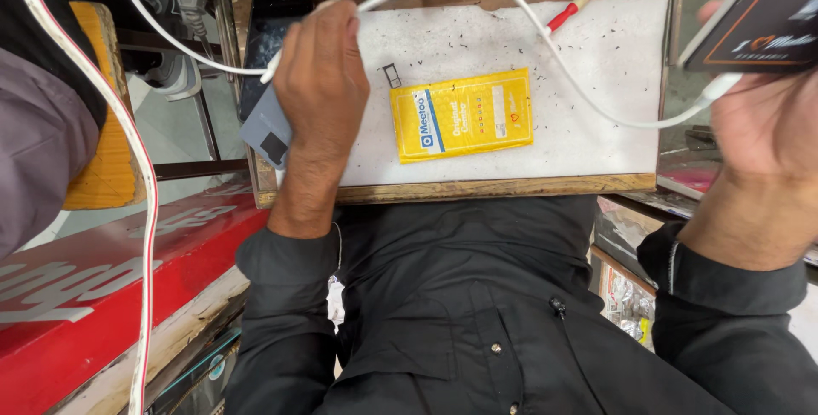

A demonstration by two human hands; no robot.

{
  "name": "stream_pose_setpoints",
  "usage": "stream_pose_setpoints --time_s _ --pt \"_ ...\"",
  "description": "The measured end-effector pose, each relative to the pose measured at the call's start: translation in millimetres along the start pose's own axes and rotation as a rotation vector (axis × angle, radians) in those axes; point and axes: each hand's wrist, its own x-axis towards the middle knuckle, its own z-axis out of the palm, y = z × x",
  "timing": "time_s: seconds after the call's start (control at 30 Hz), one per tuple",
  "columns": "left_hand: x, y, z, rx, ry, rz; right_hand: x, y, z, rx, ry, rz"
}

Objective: The person works on a disassembled smartphone placed on a yellow tray, handling the back cover and a white cable. They peel a protective film from the back cover and later pick up a Meetoo phone, interacting with its screen.

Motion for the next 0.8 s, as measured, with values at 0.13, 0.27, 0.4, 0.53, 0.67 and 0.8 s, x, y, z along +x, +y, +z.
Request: stream_pose_setpoints --time_s 0.13,0.27,0.4,0.53,0.67,0.8 --pt "13 -2 -36 -0.010 0.037 0.072 -11 19 19 -0.060 -0.060 -0.025" --pt "21 1 -62 -0.295 0.030 -0.046 -23 45 38 -0.177 -0.199 -0.068" --pt "19 14 -98 -0.355 0.023 -0.083 -28 69 48 -0.116 -0.197 0.016" --pt "-3 35 -163 -0.159 -0.215 -0.164 -36 94 46 -0.086 -0.144 0.112" --pt "-43 28 -205 0.044 -0.703 -0.398 -49 123 36 0.040 -0.004 0.265" --pt "-83 3 -202 0.277 -0.849 -0.548 -64 152 33 -0.052 -0.207 0.377"
